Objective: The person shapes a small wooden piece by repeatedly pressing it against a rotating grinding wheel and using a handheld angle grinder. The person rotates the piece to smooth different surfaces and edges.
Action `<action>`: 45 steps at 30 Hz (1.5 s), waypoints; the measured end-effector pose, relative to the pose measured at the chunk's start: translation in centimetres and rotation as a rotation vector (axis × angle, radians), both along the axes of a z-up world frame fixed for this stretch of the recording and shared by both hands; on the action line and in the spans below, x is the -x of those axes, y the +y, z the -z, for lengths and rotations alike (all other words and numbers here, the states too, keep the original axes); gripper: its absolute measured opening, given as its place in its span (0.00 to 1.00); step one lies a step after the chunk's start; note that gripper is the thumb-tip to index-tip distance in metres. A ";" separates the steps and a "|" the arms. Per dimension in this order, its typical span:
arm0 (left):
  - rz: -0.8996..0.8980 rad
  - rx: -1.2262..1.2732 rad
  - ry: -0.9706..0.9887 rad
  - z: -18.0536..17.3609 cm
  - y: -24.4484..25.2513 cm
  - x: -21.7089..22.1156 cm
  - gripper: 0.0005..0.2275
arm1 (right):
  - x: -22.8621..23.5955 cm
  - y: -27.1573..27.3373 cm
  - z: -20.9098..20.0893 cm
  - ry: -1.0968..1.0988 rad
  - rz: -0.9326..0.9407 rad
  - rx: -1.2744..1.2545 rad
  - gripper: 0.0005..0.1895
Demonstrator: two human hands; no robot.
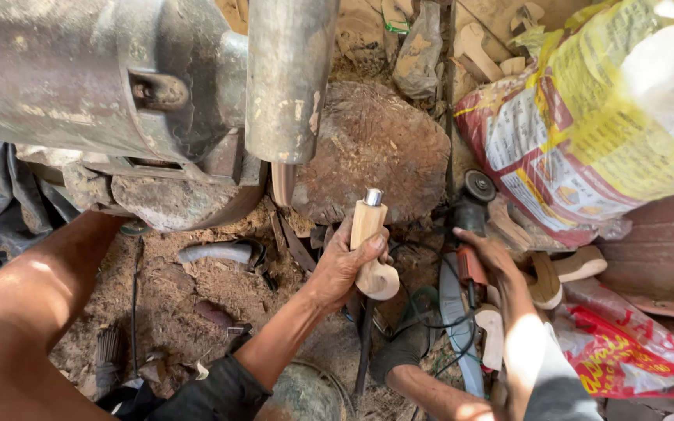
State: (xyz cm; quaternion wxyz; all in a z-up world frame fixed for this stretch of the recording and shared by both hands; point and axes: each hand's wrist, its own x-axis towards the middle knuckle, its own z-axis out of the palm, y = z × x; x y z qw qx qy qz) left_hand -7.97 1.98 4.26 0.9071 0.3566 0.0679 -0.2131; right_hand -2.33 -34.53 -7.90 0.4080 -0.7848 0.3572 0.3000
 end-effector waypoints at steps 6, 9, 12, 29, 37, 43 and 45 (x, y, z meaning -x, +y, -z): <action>-0.021 0.219 0.131 -1.0 0.1 0.9 0.33 | 4.9 7.7 -2.8 -0.395 0.293 -0.485 0.33; -0.023 0.335 0.122 -1.9 0.5 1.8 0.33 | 5.6 8.9 -6.7 -0.520 0.376 -0.743 0.31; 0.059 0.155 0.097 -2.8 1.1 2.9 0.27 | 6.6 9.9 -11.9 -0.564 0.462 -0.740 0.27; 0.368 -0.466 -0.203 -4.9 3.5 11.3 0.49 | 12.0 17.7 -17.0 -0.519 0.500 -1.050 0.21; 0.170 -0.290 -0.128 -1.8 2.4 11.6 0.45 | 10.3 19.1 -13.4 -0.478 0.660 -0.990 0.16; 0.460 -0.632 0.003 -0.2 4.5 9.0 0.51 | 9.7 19.6 -12.3 -0.453 0.619 -0.864 0.17; 0.534 -0.587 0.181 1.0 7.1 7.5 0.57 | 10.5 19.5 -12.8 -0.381 0.594 -0.850 0.19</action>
